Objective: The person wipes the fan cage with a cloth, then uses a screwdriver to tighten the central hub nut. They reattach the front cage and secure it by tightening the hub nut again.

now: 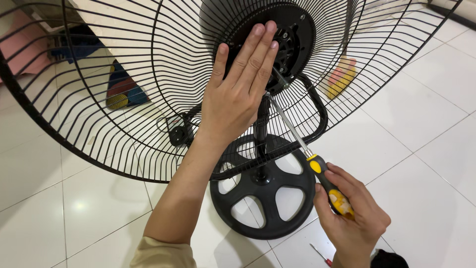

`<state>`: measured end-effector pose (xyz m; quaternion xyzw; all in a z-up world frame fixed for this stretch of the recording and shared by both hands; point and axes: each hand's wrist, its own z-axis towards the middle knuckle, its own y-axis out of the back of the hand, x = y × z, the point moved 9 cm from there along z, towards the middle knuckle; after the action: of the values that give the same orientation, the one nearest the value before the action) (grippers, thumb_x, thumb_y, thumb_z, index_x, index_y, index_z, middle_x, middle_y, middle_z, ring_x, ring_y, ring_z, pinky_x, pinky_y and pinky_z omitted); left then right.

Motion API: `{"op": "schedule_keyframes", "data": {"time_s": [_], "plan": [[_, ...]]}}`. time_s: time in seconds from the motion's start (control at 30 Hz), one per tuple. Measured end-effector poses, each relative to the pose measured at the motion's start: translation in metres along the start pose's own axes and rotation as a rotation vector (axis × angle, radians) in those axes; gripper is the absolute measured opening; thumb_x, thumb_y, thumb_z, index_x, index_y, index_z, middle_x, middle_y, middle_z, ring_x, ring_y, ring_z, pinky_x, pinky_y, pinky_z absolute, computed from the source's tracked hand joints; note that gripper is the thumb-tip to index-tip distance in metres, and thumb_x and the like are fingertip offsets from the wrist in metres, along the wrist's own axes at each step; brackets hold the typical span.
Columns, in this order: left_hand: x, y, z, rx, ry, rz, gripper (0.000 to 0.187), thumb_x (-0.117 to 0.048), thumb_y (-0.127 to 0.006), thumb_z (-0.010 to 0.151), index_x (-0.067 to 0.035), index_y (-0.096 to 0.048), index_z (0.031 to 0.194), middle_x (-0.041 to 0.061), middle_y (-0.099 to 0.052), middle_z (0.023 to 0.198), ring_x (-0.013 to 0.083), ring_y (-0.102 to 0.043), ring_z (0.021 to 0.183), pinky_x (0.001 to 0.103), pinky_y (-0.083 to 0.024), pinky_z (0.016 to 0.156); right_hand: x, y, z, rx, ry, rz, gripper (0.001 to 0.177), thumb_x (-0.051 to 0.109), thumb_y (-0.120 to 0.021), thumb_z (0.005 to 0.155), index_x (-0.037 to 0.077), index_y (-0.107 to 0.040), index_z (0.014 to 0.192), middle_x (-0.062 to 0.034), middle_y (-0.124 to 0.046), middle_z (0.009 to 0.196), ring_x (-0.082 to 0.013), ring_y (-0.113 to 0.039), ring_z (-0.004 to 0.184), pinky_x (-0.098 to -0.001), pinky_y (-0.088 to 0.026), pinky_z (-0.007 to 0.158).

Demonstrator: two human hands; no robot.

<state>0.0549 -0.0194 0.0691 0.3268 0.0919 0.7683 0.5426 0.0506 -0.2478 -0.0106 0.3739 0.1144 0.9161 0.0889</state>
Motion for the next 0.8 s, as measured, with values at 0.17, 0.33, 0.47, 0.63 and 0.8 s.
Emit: {"op": "schedule_keyframes", "data": {"time_s": [0.17, 0.33, 0.47, 0.63, 0.8], "plan": [[0.0, -0.001, -0.001, 0.007, -0.003, -0.022, 0.056, 0.002, -0.051, 0.105, 0.0, -0.041, 0.161, 0.008, -0.028, 0.175, 0.021, -0.025, 0.163, 0.052, -0.003, 0.133, 0.001, -0.002, -0.002, 0.001, 0.003, -0.006, 0.026, -0.006, -0.079, 0.081, -0.006, -0.071, 0.106, -0.0205, -0.075, 0.113, -0.024, -0.076, 0.105, -0.0296, -0.061, 0.091], [0.001, 0.0, -0.001, 0.006, 0.0, -0.03, 0.056, 0.002, -0.051, 0.105, 0.001, -0.041, 0.161, 0.008, -0.028, 0.175, 0.0209, -0.025, 0.163, 0.052, -0.003, 0.133, 0.003, 0.0, -0.001, -0.005, 0.003, -0.009, 0.025, -0.005, -0.078, 0.082, -0.006, -0.071, 0.106, -0.02, -0.074, 0.113, -0.0237, -0.076, 0.104, -0.0303, -0.061, 0.092], [0.001, 0.001, 0.0, -0.004, -0.007, -0.017, 0.057, 0.002, -0.052, 0.104, 0.0, -0.041, 0.161, 0.008, -0.027, 0.175, 0.0211, -0.025, 0.163, 0.052, -0.002, 0.133, 0.007, -0.001, 0.001, 0.001, 0.002, -0.019, 0.027, -0.005, -0.078, 0.082, -0.006, -0.071, 0.108, -0.0196, -0.075, 0.113, -0.0234, -0.076, 0.103, -0.0301, -0.061, 0.091], [0.001, 0.0, -0.002, 0.001, -0.012, -0.023, 0.057, 0.001, -0.053, 0.104, 0.001, -0.042, 0.16, 0.009, -0.027, 0.174, 0.0217, -0.024, 0.164, 0.052, -0.002, 0.133, 0.015, -0.001, 0.003, 0.024, 0.025, -0.07, 0.025, -0.003, -0.078, 0.082, -0.003, -0.072, 0.107, -0.0171, -0.075, 0.114, -0.0205, -0.076, 0.101, -0.0286, -0.061, 0.088], [0.001, -0.001, -0.003, -0.047, -0.013, -0.036, 0.033, -0.003, -0.053, 0.11, -0.002, -0.056, 0.142, 0.009, -0.028, 0.17, 0.0198, -0.024, 0.16, 0.05, -0.001, 0.134, 0.023, -0.002, 0.003, 0.066, 0.102, -0.246, 0.026, -0.003, -0.078, 0.081, 0.001, -0.075, 0.107, -0.0134, -0.077, 0.11, -0.0191, -0.069, 0.096, -0.032, -0.057, 0.082]]}}
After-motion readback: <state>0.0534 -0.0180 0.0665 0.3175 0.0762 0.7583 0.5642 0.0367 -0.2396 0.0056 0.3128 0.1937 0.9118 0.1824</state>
